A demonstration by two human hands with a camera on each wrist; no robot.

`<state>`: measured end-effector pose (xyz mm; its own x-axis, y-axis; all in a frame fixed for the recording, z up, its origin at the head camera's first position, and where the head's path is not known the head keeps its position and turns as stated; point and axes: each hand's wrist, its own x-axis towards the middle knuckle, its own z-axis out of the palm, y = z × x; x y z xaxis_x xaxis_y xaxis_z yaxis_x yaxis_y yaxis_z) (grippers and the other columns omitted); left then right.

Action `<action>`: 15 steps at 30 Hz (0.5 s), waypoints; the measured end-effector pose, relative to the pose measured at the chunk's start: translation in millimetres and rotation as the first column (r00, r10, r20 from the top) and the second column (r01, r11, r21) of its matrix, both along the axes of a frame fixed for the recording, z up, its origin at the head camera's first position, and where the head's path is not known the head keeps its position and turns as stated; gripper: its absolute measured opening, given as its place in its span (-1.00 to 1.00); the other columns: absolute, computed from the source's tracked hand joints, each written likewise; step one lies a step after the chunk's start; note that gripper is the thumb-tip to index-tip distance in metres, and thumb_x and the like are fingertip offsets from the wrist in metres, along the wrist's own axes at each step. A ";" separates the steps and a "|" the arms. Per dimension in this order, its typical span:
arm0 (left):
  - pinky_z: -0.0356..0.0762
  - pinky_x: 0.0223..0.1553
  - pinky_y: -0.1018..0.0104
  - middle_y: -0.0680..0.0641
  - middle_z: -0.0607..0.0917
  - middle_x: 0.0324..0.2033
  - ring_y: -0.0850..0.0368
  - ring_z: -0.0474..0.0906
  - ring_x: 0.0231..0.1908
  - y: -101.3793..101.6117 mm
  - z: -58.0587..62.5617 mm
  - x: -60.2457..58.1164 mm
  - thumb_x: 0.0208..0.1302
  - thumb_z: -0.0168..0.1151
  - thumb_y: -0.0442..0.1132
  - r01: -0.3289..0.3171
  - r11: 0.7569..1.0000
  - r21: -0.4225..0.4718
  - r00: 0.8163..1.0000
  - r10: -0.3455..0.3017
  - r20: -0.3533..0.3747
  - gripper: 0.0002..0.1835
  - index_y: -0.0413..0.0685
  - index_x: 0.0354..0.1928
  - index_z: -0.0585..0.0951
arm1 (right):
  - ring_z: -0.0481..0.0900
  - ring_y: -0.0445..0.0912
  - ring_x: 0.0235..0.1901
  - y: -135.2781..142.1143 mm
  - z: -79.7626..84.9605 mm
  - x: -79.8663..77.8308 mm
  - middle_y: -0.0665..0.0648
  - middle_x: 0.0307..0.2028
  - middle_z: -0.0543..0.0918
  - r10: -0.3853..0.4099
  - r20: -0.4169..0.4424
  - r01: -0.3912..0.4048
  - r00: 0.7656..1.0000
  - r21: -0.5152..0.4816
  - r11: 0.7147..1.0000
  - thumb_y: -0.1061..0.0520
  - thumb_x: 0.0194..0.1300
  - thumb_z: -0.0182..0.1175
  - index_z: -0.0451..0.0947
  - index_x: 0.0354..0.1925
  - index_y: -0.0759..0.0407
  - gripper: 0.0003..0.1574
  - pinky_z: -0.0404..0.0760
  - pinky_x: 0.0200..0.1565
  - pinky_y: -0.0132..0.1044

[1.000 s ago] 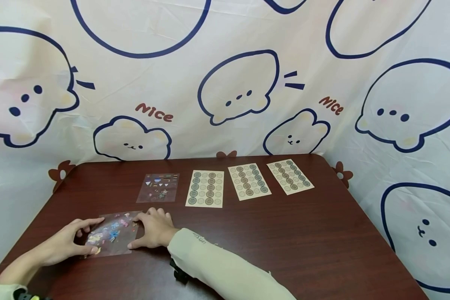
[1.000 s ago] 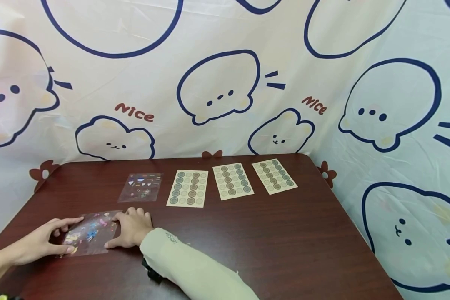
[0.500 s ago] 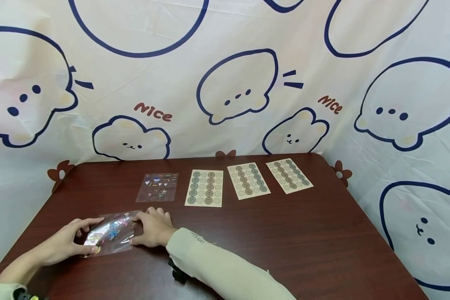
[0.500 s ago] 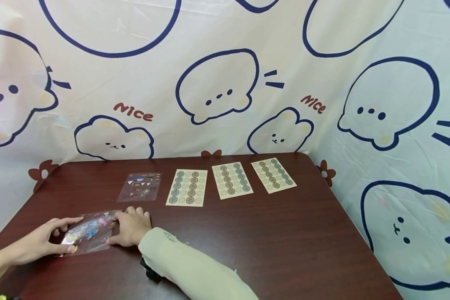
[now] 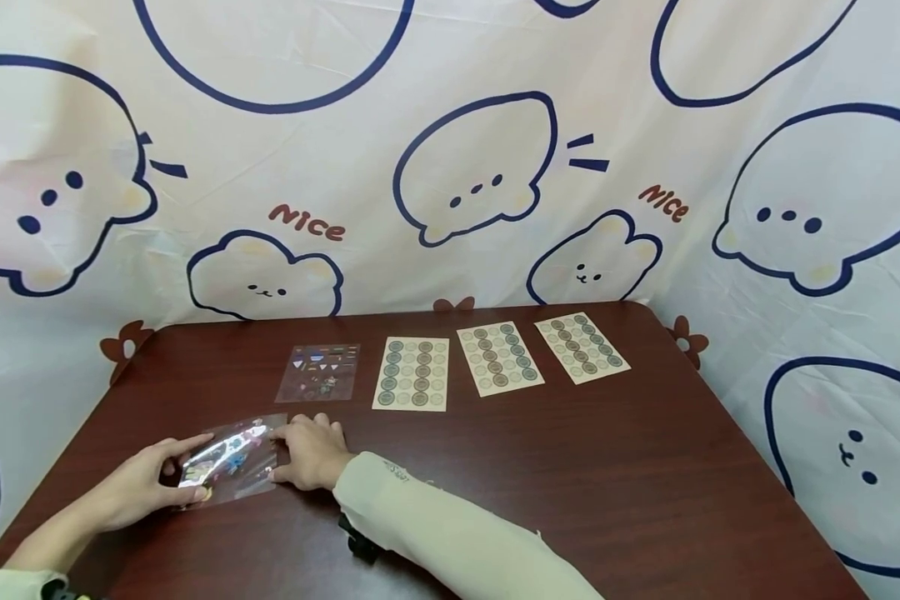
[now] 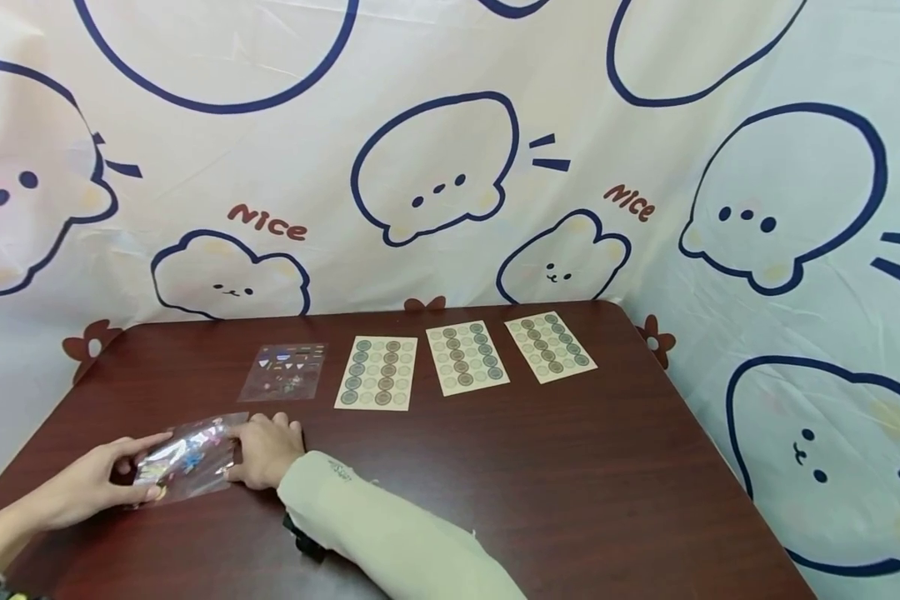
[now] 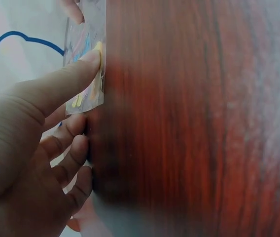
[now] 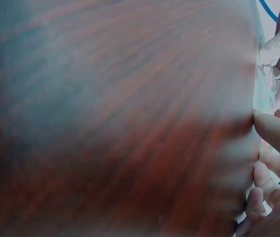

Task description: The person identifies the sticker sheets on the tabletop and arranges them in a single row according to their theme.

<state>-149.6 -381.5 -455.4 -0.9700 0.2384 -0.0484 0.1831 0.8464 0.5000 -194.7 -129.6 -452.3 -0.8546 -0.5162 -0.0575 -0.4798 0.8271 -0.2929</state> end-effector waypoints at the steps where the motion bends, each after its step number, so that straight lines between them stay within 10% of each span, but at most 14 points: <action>1: 0.19 -0.43 0.39 -0.04 0.41 -0.36 0.36 0.23 -0.41 0.4 0.8 0.1 0.10 0.54 -0.08 -0.006 1.000 -0.004 1.000 0.006 0.002 -0.16 -0.33 0.36 0.44 | 0.38 -0.26 -0.15 -0.5 0.3 -0.5 -0.33 0.03 0.60 0.005 0.007 -0.005 1.000 -0.011 1.000 -0.30 0.15 0.44 0.54 0.24 -0.51 -0.33 0.21 -0.22 -0.38; 15: 0.21 -0.44 0.40 -0.06 0.44 -0.37 0.36 0.25 -0.43 3.1 -0.9 -2.3 0.11 0.53 -0.07 -0.024 1.000 -0.015 1.000 0.024 0.015 -0.16 -0.35 0.37 0.43 | 0.36 -0.32 -0.26 -1.4 2.3 1.3 -0.34 -0.24 0.62 -0.031 0.050 0.036 0.998 -0.098 0.995 -0.10 0.09 0.51 0.63 0.14 -0.46 -0.38 0.17 -0.27 -0.41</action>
<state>-151.9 -378.4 -456.3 -0.9745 0.2143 -0.0664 0.1553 0.8578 0.4899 -193.3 -131.1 -450.1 -0.8690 -0.4923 -0.0499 -0.4353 0.8086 -0.3959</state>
